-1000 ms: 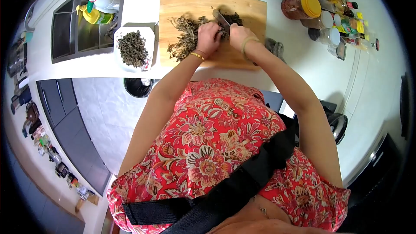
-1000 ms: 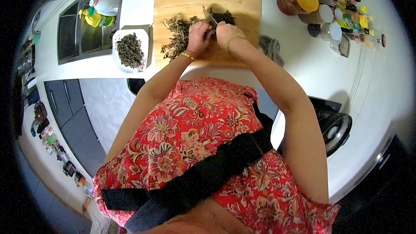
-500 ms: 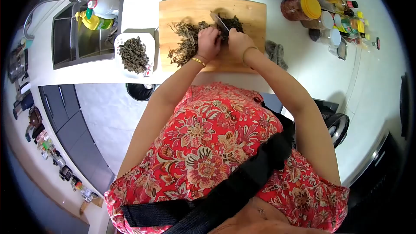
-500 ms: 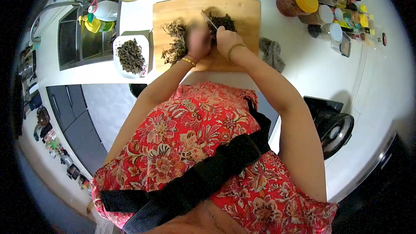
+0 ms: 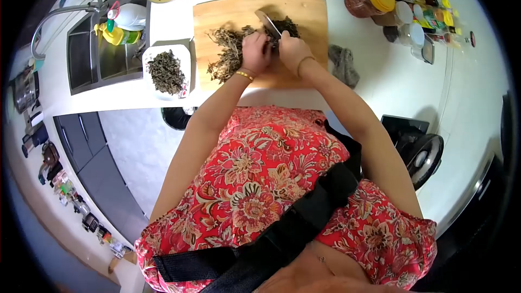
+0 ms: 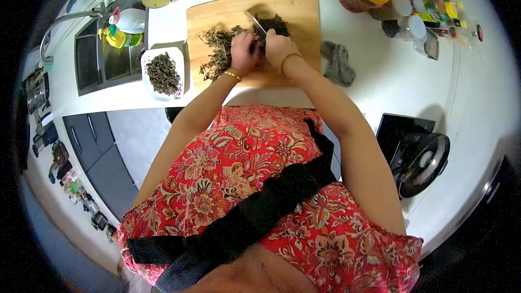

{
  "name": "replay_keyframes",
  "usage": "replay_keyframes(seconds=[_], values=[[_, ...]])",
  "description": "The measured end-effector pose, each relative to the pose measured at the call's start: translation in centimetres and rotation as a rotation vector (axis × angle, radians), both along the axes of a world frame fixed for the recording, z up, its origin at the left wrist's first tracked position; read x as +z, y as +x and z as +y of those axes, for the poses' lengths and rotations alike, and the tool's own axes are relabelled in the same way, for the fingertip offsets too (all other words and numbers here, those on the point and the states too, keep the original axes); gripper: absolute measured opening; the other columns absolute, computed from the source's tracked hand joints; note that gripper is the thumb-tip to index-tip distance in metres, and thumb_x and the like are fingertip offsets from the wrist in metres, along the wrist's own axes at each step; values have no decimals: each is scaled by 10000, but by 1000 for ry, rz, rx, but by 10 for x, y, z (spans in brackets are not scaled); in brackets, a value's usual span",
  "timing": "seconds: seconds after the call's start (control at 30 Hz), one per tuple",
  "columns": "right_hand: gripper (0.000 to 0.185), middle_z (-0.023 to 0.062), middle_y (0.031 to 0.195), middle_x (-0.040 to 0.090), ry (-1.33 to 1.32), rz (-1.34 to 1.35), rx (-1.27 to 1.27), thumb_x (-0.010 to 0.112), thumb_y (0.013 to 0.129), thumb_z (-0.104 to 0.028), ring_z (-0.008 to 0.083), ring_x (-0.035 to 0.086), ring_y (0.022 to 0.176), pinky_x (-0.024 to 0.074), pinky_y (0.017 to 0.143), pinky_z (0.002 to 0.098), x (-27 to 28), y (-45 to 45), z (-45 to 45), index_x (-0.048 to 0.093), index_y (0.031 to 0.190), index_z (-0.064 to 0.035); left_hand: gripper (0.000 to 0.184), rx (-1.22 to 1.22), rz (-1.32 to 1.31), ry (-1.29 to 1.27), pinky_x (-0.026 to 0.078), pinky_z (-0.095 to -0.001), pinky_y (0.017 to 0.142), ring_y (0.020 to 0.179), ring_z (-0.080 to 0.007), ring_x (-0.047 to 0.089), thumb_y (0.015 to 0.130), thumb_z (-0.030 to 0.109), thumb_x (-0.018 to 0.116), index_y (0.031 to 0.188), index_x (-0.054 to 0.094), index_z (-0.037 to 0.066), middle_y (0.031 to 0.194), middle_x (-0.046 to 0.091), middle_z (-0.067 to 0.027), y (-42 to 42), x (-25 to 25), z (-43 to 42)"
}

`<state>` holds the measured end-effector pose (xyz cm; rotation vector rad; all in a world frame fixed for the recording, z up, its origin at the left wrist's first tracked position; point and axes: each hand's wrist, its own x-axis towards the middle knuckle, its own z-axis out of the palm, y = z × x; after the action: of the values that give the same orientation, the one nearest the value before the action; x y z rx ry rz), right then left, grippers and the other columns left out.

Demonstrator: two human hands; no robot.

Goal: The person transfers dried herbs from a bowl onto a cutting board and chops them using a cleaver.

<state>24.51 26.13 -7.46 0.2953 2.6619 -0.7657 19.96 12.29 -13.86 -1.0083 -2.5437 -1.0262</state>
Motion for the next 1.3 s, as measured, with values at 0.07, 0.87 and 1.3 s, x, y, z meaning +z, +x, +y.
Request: replay_keyframes(seconds=[0.07, 0.87, 1.3], values=[[210, 267, 828, 593, -85, 96, -67, 402, 860, -175, 436, 572, 795, 457, 718, 493, -13, -5, 10, 459, 904, 22, 166, 10, -33, -43, 393, -392, 693, 763, -322, 500, 698, 91, 623, 830, 529, 55, 802, 514, -118, -1, 3, -1], [202, 287, 914, 581, -46, -109, 106, 409, 815, -93, 409, 573, 887, 451, 776, 471, 36, -6, 14, 477, 948, 42, 161, -28, -86, 17, 350, -396, 805, 905, -295, 482, 699, 74, 601, 838, 521, 57, 917, 508, -107, -4, -1, -6], [211, 296, 882, 583, 72, -150, 114, 398, 836, -144, 432, 573, 856, 456, 751, 483, 37, -18, 5, 480, 912, 35, 195, -28, -41, 75, 345, -417, 745, 871, -318, 475, 663, 85, 585, 839, 505, 61, 898, 496, -121, 0, 3, 1]])
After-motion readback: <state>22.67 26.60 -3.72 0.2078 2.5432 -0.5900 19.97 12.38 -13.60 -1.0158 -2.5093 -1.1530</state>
